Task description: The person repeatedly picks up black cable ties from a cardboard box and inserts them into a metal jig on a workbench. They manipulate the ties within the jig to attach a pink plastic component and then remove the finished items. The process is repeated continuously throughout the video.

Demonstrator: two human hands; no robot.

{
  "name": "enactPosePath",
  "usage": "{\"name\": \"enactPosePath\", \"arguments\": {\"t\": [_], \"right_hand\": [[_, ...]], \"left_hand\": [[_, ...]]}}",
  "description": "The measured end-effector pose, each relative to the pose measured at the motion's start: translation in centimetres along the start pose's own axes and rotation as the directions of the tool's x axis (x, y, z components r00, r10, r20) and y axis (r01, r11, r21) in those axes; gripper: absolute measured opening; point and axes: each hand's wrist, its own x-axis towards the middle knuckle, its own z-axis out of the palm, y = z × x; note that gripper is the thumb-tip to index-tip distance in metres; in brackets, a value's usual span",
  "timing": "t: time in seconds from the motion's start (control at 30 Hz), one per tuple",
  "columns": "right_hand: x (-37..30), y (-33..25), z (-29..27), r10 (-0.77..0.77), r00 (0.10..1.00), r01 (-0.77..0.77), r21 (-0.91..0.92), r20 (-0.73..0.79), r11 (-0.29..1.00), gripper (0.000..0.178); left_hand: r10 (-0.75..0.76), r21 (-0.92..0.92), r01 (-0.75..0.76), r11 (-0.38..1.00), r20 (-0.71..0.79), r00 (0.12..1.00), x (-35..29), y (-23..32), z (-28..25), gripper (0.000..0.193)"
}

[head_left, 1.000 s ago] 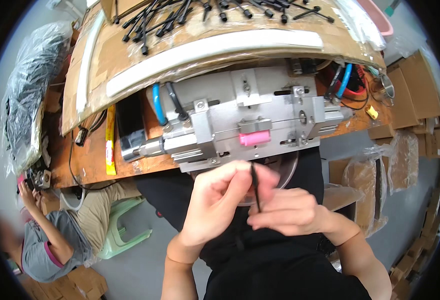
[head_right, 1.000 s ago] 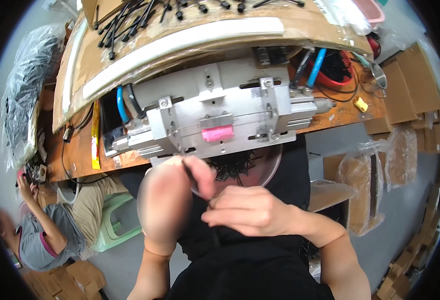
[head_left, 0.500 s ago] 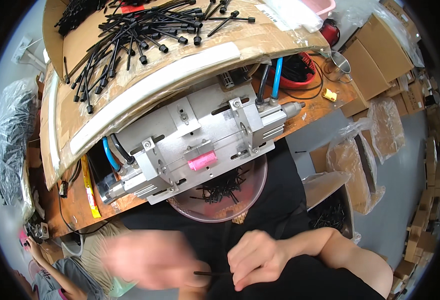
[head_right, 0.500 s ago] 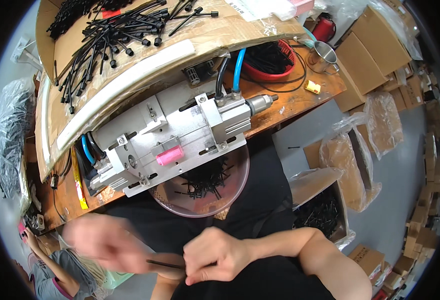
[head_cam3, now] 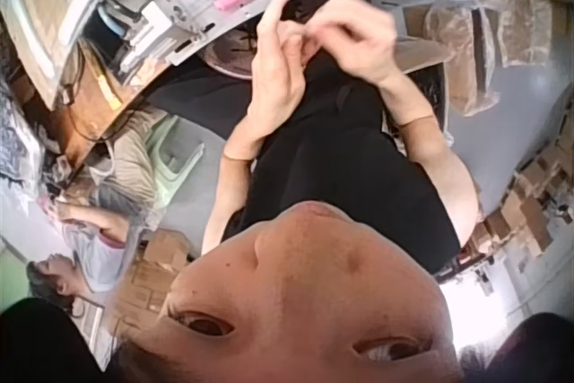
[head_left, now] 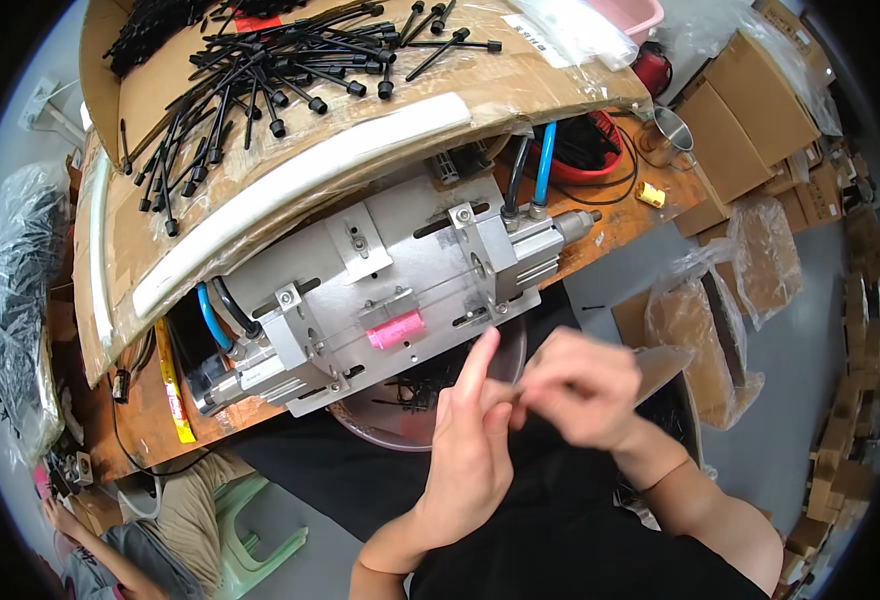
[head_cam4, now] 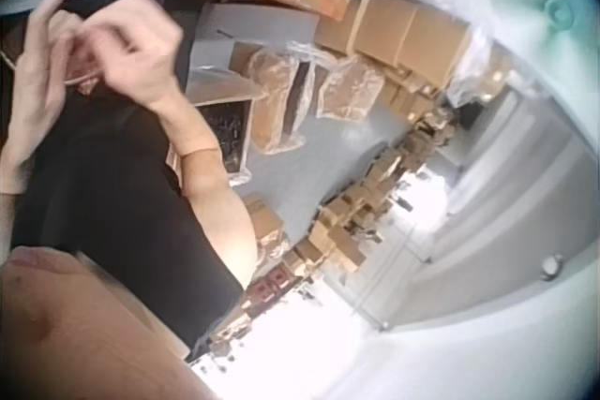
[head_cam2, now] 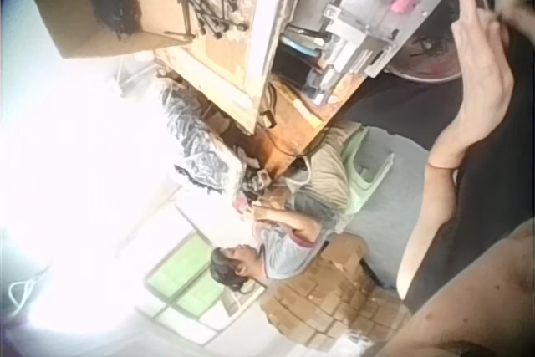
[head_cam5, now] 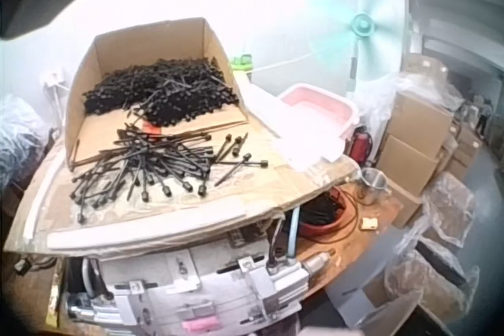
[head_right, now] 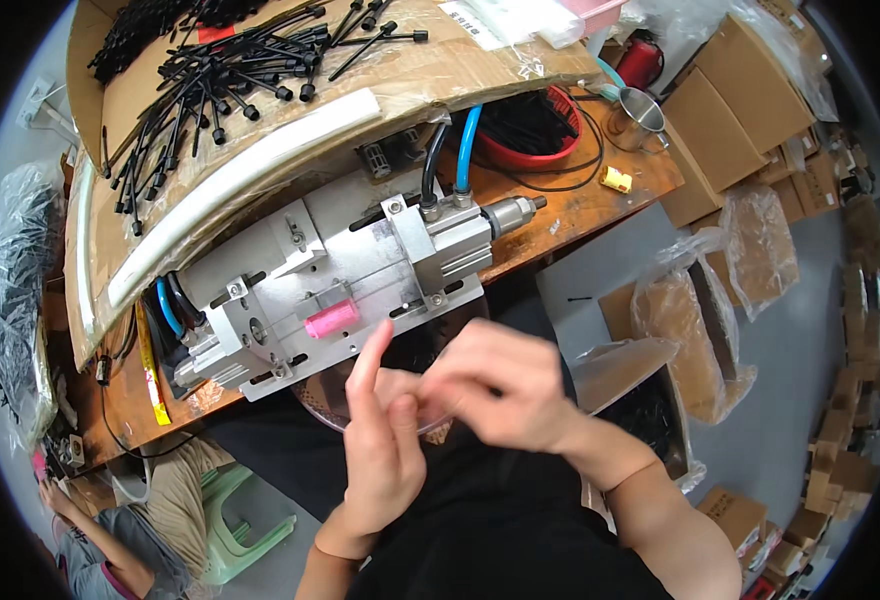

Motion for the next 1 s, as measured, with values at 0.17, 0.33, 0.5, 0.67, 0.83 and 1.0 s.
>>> {"name": "enactPosePath", "arguments": {"t": [0.17,0.33,0.5,0.67,0.83,1.0], "right_hand": [[6.1,6.4,-8.2,0.015,0.986,-0.120,-0.653,-0.164,0.748,0.006],[12.0,12.2,-12.0,-0.003,0.995,0.095,-0.909,0.102,0.407,0.013],[13.0,13.8,-12.0,0.079,0.997,-0.018,-0.947,0.008,0.322,0.023],[12.3,8.2,-11.9,0.117,0.987,0.044,-0.877,0.113,0.478,0.013],[16.1,0.0,-5.4,-0.079,0.963,0.232,-0.641,0.258,0.731,0.008],[23.9,-1.6,5.7,-0.558,0.627,0.764,-0.290,0.544,0.577,0.025]], "left_hand": [[-0.114,0.348,0.009,0.937,0.282,0.953,-0.6,-4.8,2.4,0.029],[-0.379,0.605,0.014,0.796,0.481,0.791,-6.3,-16.6,6.6,0.024],[-0.529,0.621,0.095,0.778,0.566,0.632,-7.1,-18.1,7.0,0.038],[-0.475,0.518,0.166,0.839,0.550,0.687,-8.5,-17.5,7.8,0.044],[0.054,-0.026,-0.047,0.999,0.430,0.901,-1.2,-6.1,-4.3,0.030],[0.552,0.722,-0.189,0.666,-0.306,0.775,11.0,-2.2,-20.1,0.020]]}}
